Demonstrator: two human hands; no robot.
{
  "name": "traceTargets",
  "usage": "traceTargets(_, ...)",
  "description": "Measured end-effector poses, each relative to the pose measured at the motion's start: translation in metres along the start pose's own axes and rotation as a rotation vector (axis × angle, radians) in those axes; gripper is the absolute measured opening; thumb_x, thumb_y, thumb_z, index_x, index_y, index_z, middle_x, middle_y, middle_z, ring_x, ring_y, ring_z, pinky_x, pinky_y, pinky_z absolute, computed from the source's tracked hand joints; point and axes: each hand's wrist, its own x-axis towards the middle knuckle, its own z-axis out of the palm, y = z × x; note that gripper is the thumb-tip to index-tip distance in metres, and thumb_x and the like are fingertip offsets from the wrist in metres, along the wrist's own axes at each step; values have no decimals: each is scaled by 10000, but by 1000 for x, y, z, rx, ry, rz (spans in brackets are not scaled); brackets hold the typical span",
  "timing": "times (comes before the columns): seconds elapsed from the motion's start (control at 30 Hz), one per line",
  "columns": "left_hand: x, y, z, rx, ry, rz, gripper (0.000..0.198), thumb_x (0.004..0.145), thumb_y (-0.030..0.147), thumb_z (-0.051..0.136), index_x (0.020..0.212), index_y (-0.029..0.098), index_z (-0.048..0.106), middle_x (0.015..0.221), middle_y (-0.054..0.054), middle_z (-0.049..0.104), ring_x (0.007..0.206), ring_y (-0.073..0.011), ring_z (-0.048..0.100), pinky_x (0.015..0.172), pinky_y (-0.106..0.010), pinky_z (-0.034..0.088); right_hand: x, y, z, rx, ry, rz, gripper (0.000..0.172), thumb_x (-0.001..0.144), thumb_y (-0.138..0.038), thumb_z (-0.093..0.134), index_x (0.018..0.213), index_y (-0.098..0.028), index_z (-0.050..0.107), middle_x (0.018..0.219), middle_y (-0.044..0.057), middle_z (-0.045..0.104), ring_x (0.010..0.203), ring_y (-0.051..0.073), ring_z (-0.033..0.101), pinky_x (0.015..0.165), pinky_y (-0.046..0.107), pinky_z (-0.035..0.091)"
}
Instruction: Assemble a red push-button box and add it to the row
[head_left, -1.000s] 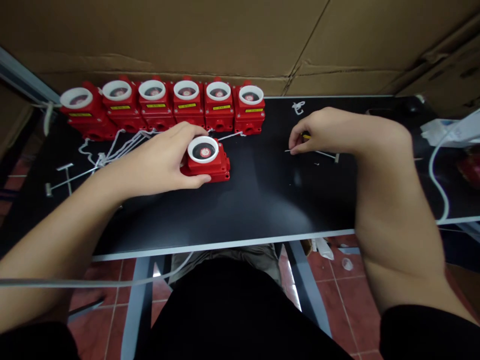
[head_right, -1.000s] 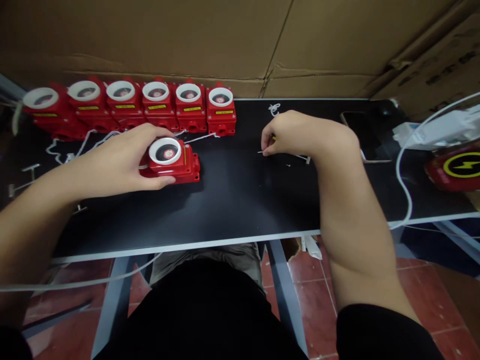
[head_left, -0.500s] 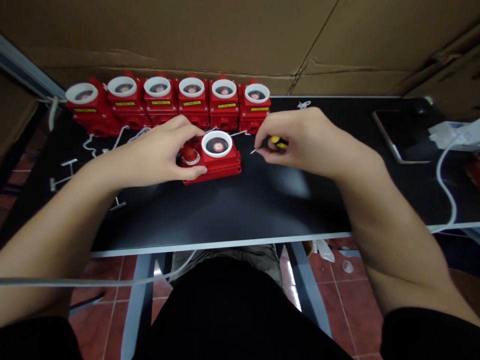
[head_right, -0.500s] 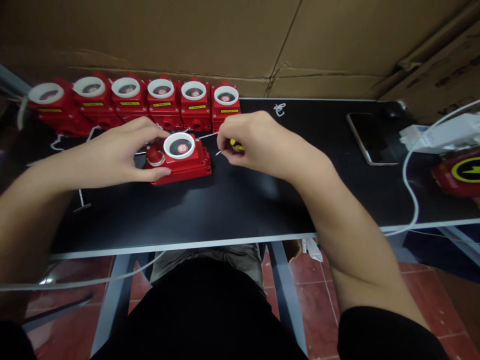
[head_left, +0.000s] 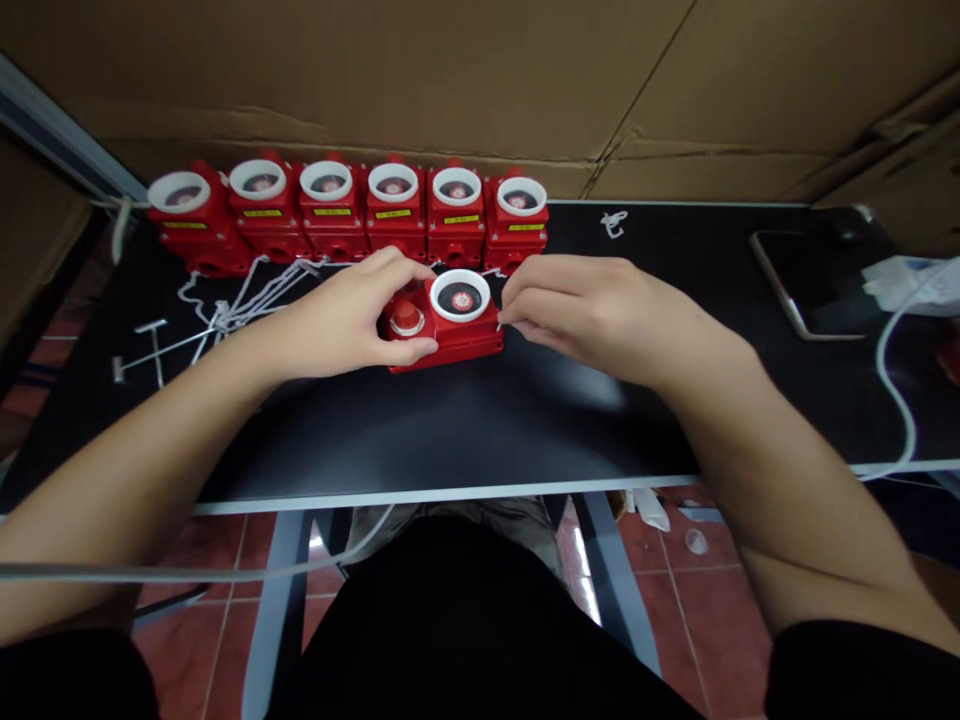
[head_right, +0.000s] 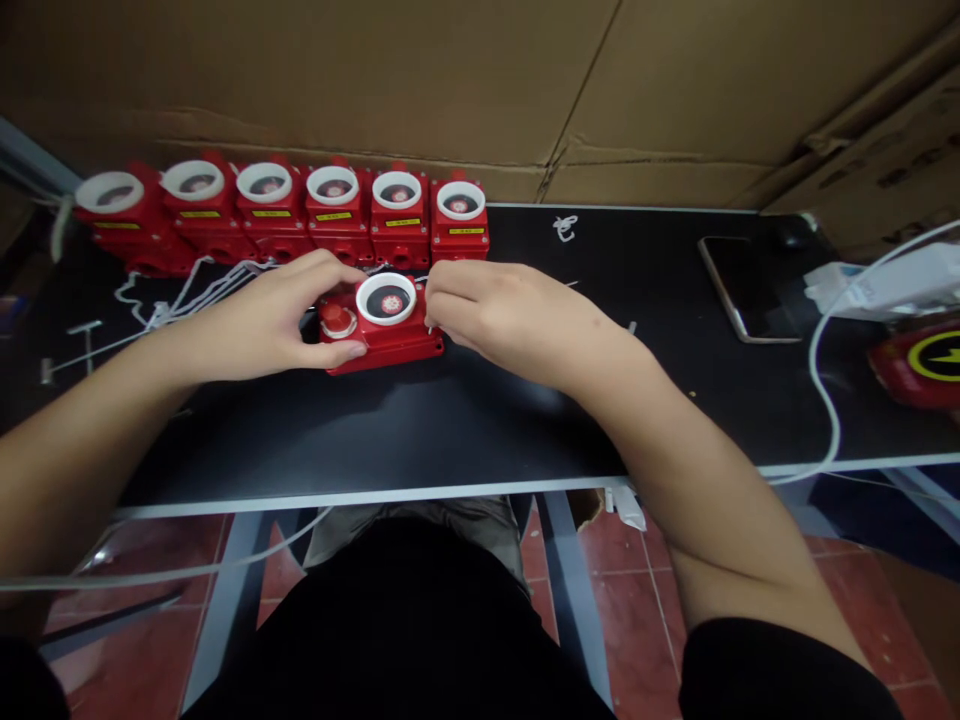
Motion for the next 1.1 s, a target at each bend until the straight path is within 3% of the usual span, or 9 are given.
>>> traceTargets(0.2, 7, -8, 14, -44, 58, 22, 670, 888, 641, 791, 1413, 237, 694, 1406, -142, 759, 1229, -374, 735, 1170, -551, 616, -2, 3, -1, 151, 15, 9, 211, 1132, -114, 642, 1091, -254, 795, 1127, 111, 872, 950, 276, 812, 804, 410, 637)
traceTargets(0.33, 12, -13, 25, -83, 107, 13, 672, 890, 641, 774, 1393, 211, 655, 1408, -155, 758, 1243, -368, 746, 1195, -540, 606, 0, 5, -13, 278, -23, 100, 168, 1087, -141, 682, 1086, -280, 778, 1091, 73, 866, 926, 255, 804, 821, 406, 654)
traceTargets(0.5, 18, -15, 36, -95, 153, 59, 623, 903, 628, 751, 1370, 234, 626, 1467, -165, 751, 1294, -389, 741, 1218, -562, 598, 1, 13, -15, 474, 311, 314, 309, 967, -234, 778, 1267, -305, 778, 1141, 103, 812, 962, 301, 762, 866, 485, 654)
traceTargets(0.63, 20, -14, 42, -107, 151, 75, 593, 929, 600, 747, 1387, 246, 616, 1477, -157, 740, 1331, -391, 737, 1228, -556, 605, 3, 16, -9, 697, 554, 469, 379, 1011, -516, 816, 1359, -388, 739, 1058, 75, 811, 922, 320, 731, 831, 497, 653)
traceTargets(0.77, 21, -16, 46, -121, 150, 108, 581, 959, 604, 753, 1395, 245, 619, 1459, -156, 738, 1322, -382, 730, 1218, -546, 615, 6, 16, 0, 644, 718, 558, 571, 941, -732, 882, 1383, -421, 696, 1110, 91, 819, 972, 359, 769, 934, 557, 693)
traceTargets(0.9, 22, -20, 52, -156, 177, 158, 566, 980, 560, 743, 1414, 218, 624, 1450, -162, 729, 1318, -378, 736, 1223, -543, 616, 8, 26, 14, 664, 882, 414, 532, 939, -766, 922, 1303, -424, 737, 999, 35, 758, 821, 303, 760, 826, 527, 731)
traceTargets(1.1, 22, -22, 54, -173, 177, 191, 569, 976, 539, 756, 1420, 203, 638, 1430, -160, 731, 1288, -371, 741, 1208, -539, 620, 16, 37, 19, 661, 1099, 185, 370, 969, -599, 990, 1240, -424, 809, 939, -33, 712, 650, 180, 680, 683, 392, 729)
